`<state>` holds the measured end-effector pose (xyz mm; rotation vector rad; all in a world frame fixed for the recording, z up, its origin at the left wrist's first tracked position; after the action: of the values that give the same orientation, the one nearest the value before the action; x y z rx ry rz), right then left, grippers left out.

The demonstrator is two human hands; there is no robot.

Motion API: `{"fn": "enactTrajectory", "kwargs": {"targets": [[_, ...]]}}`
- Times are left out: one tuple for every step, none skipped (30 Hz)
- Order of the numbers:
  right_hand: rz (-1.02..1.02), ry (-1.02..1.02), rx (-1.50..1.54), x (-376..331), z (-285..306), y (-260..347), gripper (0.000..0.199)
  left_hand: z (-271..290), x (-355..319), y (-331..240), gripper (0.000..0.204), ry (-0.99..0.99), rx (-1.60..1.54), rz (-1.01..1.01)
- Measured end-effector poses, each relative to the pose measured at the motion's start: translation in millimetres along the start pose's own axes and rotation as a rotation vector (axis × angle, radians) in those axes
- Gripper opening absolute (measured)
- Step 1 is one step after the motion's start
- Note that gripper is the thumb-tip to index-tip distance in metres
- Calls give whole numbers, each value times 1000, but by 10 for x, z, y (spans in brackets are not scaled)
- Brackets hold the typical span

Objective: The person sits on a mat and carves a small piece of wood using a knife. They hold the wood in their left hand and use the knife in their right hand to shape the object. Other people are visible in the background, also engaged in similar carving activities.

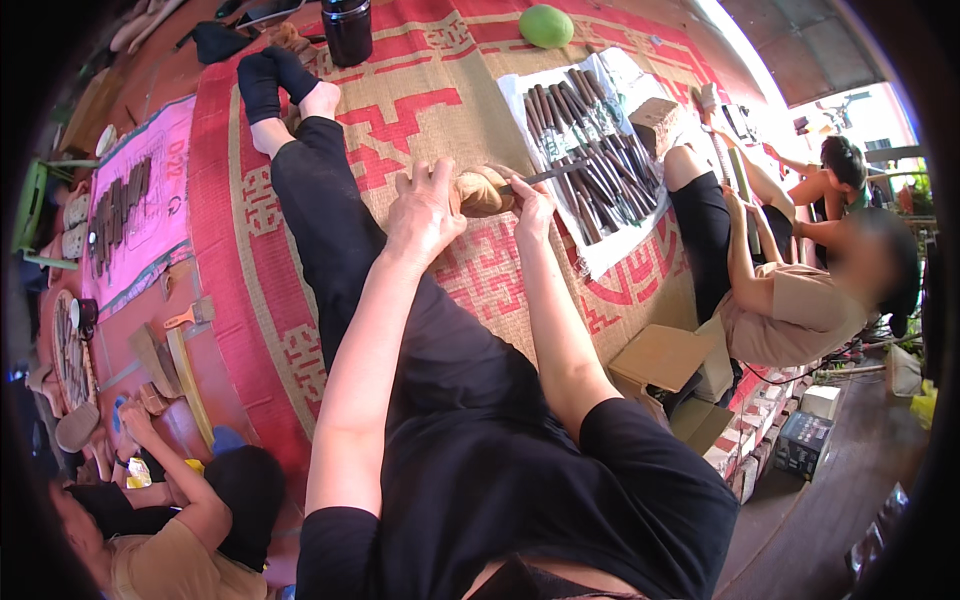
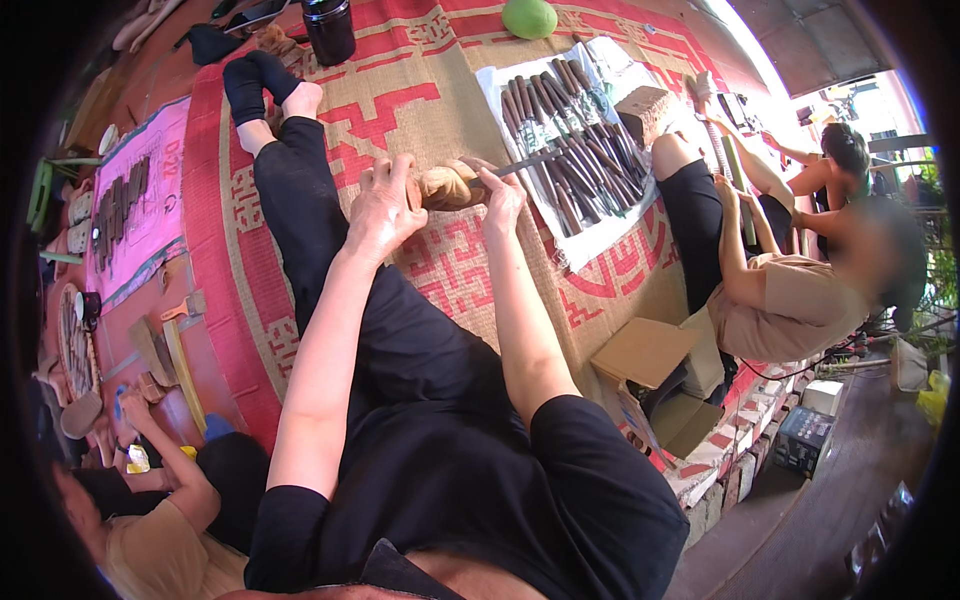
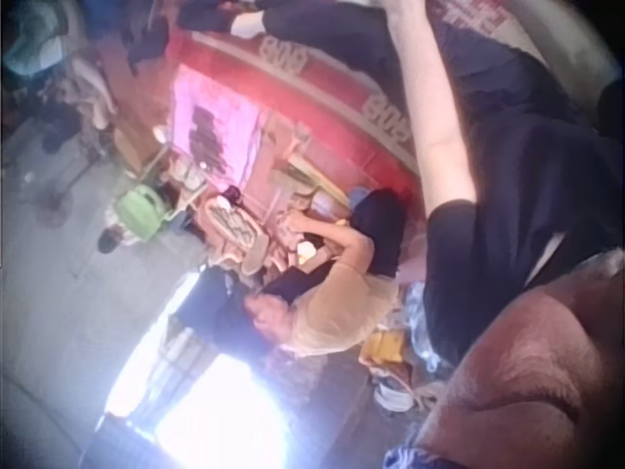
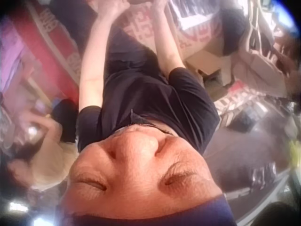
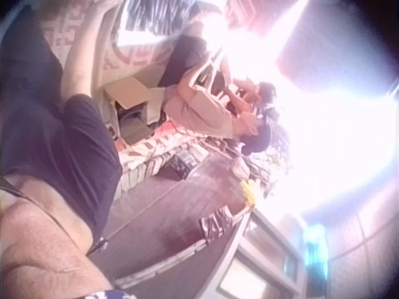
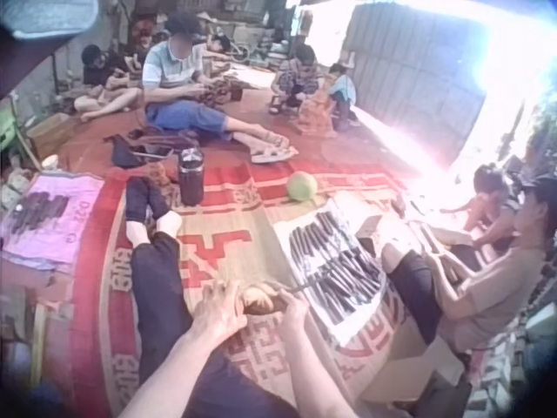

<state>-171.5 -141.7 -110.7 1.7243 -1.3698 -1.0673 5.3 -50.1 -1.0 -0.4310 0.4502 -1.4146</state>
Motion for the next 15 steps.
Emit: {"fn": "enactTrajectory", "kwargs": {"targets": [[-17, -45, 19, 10, -9, -18, 13, 7, 1, 6, 65, 2, -1, 12], [-6, -89, 18, 53, 51, -57, 11, 0, 18, -12, 65, 5, -9, 13], [5, -134, 13, 125, 134, -119, 9, -5, 39, 0, 65, -10, -15, 6], [17, -179, 9, 202, 228, -163, 8, -14, 42, -6, 65, -9, -21, -9], [-27, -263, 12, 239, 281, -160, 9, 7, 27, 2, 65, -9, -23, -15], [-34, -289, 64, 281, 357, -167, 12, 18, 15, 4, 66, -9, -26, -22], [-36, -295, 81, 286, 434, -148, 12, -7, 8, -1, 66, -9, -15, -22], [-40, -297, 100, 272, 461, -120, 12, -38, 3, -8, 66, -10, -3, -21], [-20, -219, 65, 253, 448, -95, 13, -54, 6, -8, 66, -11, 9, -21], [-10, -176, 41, 255, 412, -103, 13, -41, 25, 14, 66, -21, 7, -22], [-6, -137, 13, 200, 311, -71, 13, -24, 28, 26, 66, -25, 0, -21], [0, -102, -13, 150, 220, -49, 13, -5, 22, 20, 65, -25, -6, -23], [-7, -84, -92, 107, 140, -36, 10, 22, 8, 7, 65, -22, -21, -11], [3, -61, -119, 118, 141, -50, 8, 16, 4, 4, 64, -25, -18, -18], [12, -38, -145, 139, 137, -60, 7, 3, 2, 1, 64, -29, -15, -24]]}}
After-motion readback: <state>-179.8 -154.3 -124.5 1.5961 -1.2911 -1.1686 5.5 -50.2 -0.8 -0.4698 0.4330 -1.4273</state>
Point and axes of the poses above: each hand's wrist, its own x-axis towards the middle knuckle, its own z-axis out of the back of the hand, y = z × x, the point moved 5 cm from there along x, towards the middle knuckle, and after that the axes turned 9 degrees about y, right-handed, at the moved point
